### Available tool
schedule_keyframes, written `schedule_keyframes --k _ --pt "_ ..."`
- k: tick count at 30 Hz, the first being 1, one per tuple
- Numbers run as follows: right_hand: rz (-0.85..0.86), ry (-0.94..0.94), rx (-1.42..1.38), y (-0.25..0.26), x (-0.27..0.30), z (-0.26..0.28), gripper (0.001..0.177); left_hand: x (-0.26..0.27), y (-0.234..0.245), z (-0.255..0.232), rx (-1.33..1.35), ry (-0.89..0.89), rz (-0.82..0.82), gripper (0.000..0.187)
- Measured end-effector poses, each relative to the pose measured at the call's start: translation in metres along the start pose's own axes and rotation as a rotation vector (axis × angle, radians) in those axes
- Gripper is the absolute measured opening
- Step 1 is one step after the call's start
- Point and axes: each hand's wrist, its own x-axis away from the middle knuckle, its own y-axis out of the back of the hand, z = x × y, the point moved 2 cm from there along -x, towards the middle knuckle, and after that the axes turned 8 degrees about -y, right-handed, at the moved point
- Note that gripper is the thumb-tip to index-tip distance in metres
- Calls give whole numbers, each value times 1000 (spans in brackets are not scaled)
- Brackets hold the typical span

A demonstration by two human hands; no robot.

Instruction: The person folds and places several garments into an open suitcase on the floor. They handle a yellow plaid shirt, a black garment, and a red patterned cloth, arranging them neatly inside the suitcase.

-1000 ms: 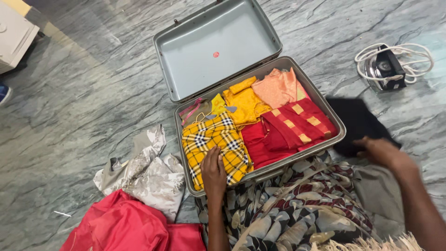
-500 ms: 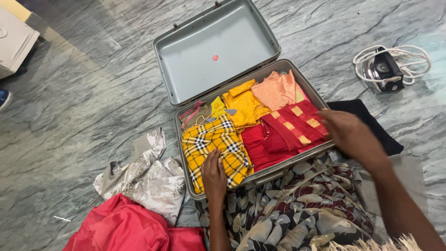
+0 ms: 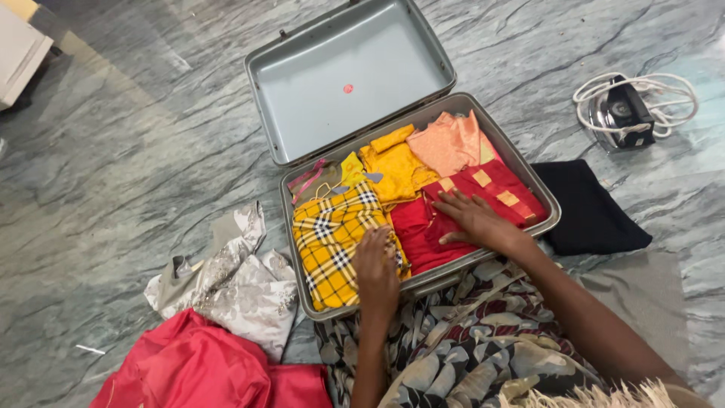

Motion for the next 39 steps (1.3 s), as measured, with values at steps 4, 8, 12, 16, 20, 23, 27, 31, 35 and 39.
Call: schedule_keyframes --k 4,8,12,16,20,23,27,31,35,39 --pt "-116 78 -38 -4 0 -4 84 -18 -27 -12 -8 -14 148 37" --pt "-195 68 -159 -12 5 -9 61 -16 -30 -17 -86 -48 216 33" --pt "-259 102 -164 -15 6 -12 51 -14 -26 -19 -80 -63 187 31" --pt "-311 118 -181 -10 8 -7 50 -17 -22 -21 -85 -73 188 29" --pt "-279 95 -146 -6 18 -2 68 -23 -18 -23 -76 -81 177 27" --pt "-203 21 -8 -10 28 -1 106 -17 -17 -25 -85 -72 171 26" --pt "-86 -91 -66 -6 25 -6 121 -20 -20 -24 -85 -67 186 25" --pt "-66 -98 -16 -13 18 -7 115 -16 -24 -20 -87 -76 189 26" --pt "-77 -87 -31 -19 14 -18 106 -19 -20 -27 -50 -59 251 28" --pt "-52 -25 -46 -17 12 -32 93 -44 7 -62 260 -114 299 30"
